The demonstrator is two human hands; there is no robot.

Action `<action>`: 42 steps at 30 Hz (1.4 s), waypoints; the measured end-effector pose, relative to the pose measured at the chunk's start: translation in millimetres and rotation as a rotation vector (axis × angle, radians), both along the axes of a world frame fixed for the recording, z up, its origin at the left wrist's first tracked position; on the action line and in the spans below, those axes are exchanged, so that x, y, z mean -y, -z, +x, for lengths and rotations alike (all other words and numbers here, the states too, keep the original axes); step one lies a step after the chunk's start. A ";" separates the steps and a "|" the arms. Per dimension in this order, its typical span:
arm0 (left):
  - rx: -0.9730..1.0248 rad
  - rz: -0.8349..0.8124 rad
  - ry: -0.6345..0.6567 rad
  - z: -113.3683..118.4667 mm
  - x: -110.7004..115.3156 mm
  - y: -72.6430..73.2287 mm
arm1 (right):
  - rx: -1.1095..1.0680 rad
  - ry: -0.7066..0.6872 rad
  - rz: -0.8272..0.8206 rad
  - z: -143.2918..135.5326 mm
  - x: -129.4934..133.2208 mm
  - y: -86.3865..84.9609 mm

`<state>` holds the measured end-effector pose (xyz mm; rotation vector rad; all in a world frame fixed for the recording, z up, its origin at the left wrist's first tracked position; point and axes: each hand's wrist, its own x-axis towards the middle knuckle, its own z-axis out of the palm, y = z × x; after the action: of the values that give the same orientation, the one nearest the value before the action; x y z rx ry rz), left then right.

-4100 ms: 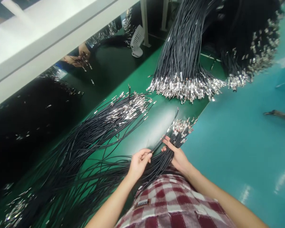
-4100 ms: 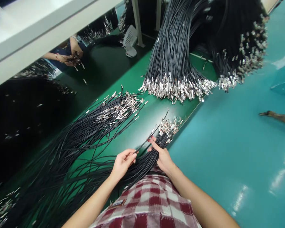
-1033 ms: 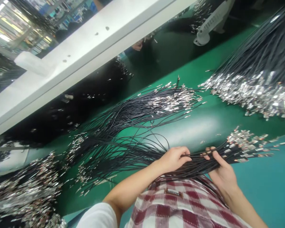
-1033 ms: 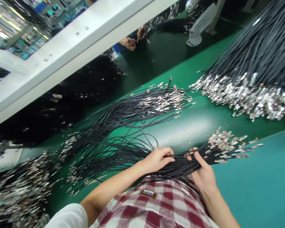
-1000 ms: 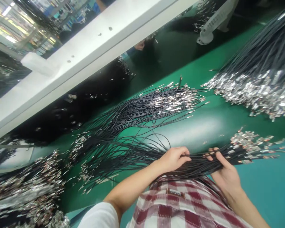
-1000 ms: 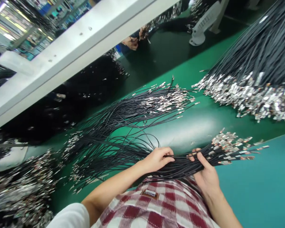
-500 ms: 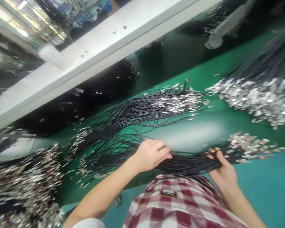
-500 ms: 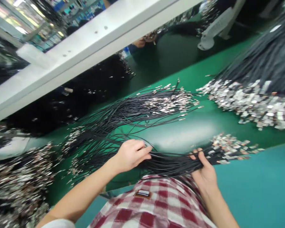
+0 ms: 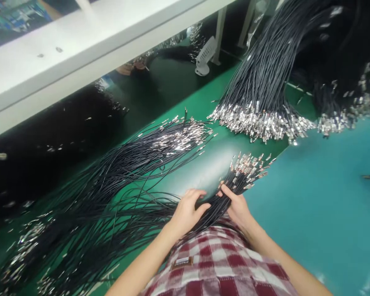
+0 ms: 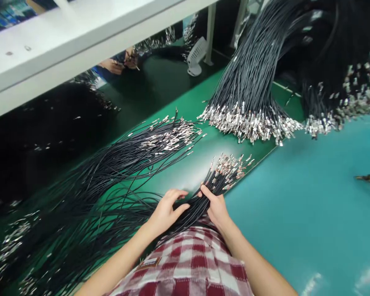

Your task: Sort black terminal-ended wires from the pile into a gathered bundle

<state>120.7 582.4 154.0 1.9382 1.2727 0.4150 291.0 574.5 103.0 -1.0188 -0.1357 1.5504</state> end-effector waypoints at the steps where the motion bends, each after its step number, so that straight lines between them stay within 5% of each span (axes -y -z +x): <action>1: 0.100 -0.054 -0.034 10.3 -5.9 1.5 | 0.006 0.005 -0.009 -0.3 0.2 -0.8; 7: 0.466 -0.377 -0.305 39.1 -17.2 18.1 | 0.056 0.019 0.012 -0.8 1.3 -3.3; 13: 0.589 -0.454 -0.468 38.5 -10.8 22.0 | 0.109 0.022 0.061 -1.7 1.2 -6.5; 25: 0.610 -0.476 -0.404 42.7 -10.5 15.5 | 0.117 -0.043 0.143 0.9 1.3 -11.4; 42: 0.604 -0.643 -0.460 45.3 -9.1 16.5 | 0.133 0.041 0.039 -0.2 0.8 -12.1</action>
<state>166.0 591.5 137.5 0.8813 1.2247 0.6597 290.8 573.7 115.2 -1.0873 -0.2347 1.4376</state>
